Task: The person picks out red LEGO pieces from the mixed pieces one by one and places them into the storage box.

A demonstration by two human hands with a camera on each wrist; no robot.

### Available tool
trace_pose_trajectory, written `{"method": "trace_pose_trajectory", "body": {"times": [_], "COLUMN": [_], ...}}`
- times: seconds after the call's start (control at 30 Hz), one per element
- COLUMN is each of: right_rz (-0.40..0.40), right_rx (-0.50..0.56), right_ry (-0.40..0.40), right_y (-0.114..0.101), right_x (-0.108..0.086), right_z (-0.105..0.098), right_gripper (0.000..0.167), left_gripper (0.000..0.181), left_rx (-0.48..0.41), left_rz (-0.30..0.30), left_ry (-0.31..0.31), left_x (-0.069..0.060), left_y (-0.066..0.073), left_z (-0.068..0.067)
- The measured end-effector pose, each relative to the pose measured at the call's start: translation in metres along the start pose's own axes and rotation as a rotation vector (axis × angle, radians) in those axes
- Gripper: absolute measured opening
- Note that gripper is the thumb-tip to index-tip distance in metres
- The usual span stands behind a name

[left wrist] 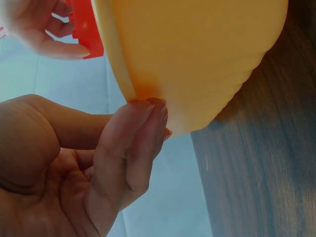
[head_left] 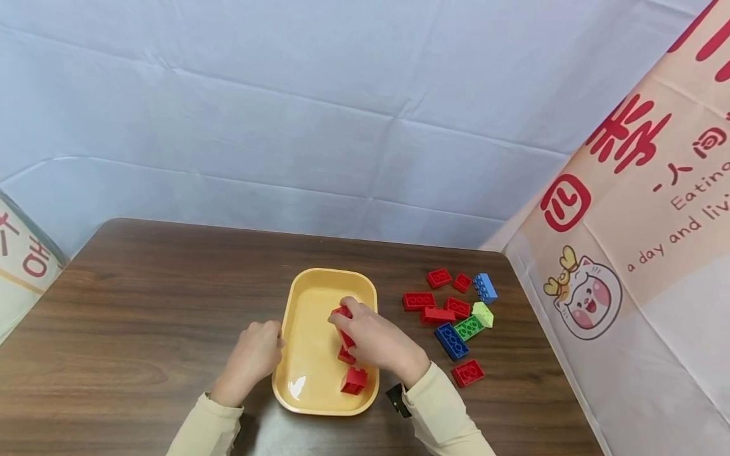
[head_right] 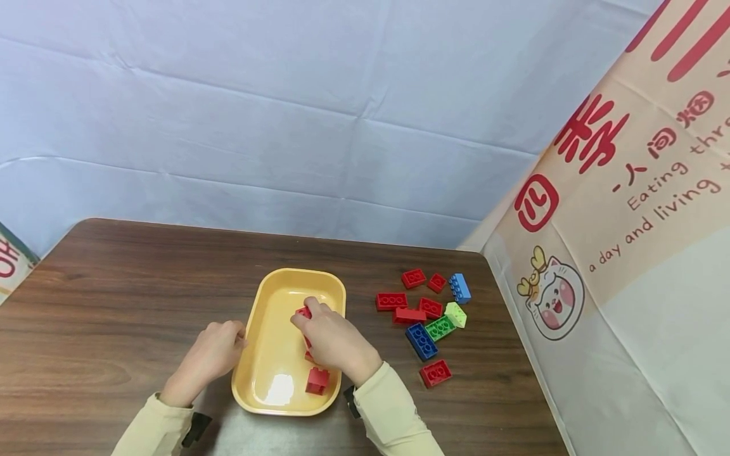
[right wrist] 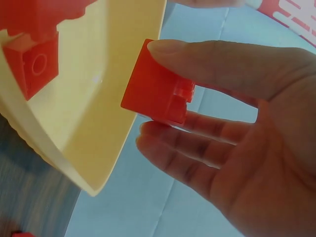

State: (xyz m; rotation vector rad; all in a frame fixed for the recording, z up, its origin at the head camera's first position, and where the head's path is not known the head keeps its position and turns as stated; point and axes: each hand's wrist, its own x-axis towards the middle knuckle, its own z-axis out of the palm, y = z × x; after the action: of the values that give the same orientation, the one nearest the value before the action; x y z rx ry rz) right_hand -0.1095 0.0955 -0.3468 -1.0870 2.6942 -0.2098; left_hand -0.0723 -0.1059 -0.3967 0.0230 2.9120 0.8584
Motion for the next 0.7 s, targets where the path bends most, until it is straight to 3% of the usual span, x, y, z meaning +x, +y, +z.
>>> {"method": "trace_pose_trajectory", "body": {"times": [0.3,0.57,0.7], "right_rz": [-0.024,0.026,0.012], "right_rx": [-0.006,0.027,0.006], "right_ry": [0.011,-0.030,-0.023], "right_y": [-0.0024,-0.0012,0.0012], "right_x": [-0.0001,-0.0009,-0.0013], "right_z": [0.0012,-0.0001,-0.0003], "right_gripper": [0.046,0.049,0.049], "left_gripper": [0.015,0.017,0.017], "left_rx": [0.004,0.006,0.014], "left_rz": [0.005,0.003,0.020], "left_ry": [0.000,0.005,0.021], "left_x": [0.0000,-0.0005,0.0005], "left_y": [0.0000,-0.0003,-0.0011], "left_z": [-0.0001,0.0003,0.0018]}}
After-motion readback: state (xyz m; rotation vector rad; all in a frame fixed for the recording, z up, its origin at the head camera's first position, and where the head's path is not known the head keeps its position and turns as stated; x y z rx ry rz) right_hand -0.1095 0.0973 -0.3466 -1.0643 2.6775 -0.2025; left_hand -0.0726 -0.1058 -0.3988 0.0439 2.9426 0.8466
